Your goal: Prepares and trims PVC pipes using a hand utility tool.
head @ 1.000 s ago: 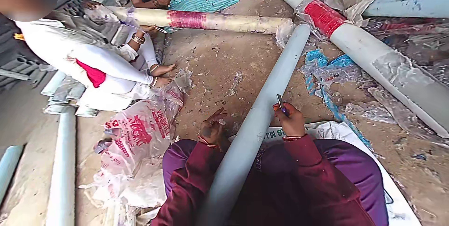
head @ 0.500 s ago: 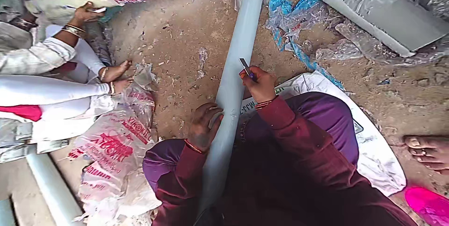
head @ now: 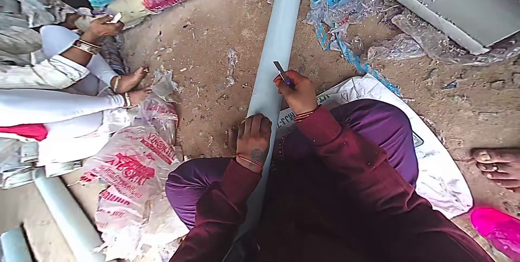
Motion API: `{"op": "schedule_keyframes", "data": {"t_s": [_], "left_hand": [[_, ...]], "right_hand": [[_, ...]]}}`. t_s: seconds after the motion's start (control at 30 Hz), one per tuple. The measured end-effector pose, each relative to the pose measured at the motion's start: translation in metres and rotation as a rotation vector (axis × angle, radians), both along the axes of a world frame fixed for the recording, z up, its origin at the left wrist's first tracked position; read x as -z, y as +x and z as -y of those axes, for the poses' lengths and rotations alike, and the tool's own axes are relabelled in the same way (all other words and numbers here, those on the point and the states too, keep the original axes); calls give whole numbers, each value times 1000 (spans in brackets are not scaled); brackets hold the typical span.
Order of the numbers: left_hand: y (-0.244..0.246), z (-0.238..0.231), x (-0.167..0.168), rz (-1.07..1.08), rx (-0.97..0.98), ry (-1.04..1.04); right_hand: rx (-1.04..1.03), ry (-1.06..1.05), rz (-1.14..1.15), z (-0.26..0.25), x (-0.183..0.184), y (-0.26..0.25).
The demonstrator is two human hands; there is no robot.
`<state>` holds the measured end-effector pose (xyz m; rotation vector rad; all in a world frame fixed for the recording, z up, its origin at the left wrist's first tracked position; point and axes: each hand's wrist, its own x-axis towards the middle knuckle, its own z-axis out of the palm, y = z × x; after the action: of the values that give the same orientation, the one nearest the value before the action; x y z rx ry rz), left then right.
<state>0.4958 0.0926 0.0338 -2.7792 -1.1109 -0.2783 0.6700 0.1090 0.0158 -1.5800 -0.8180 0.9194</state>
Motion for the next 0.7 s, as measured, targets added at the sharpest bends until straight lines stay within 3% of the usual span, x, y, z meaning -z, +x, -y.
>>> {"op": "schedule_keyframes", "data": {"t_s": [0.07, 0.2, 0.57, 0.7], "left_hand": [[3, 1, -1, -4, -24, -75], [-6, -3, -2, 209, -78, -267], [2, 4, -1, 8, -51, -103], [-4, -3, 0, 121, -34, -127]], "right_hand": [[4, 3, -7, 1, -1, 1], [13, 7, -21, 2, -3, 4], [3, 2, -42, 1, -6, 5], [10, 2, -46, 3, -8, 7]]}}
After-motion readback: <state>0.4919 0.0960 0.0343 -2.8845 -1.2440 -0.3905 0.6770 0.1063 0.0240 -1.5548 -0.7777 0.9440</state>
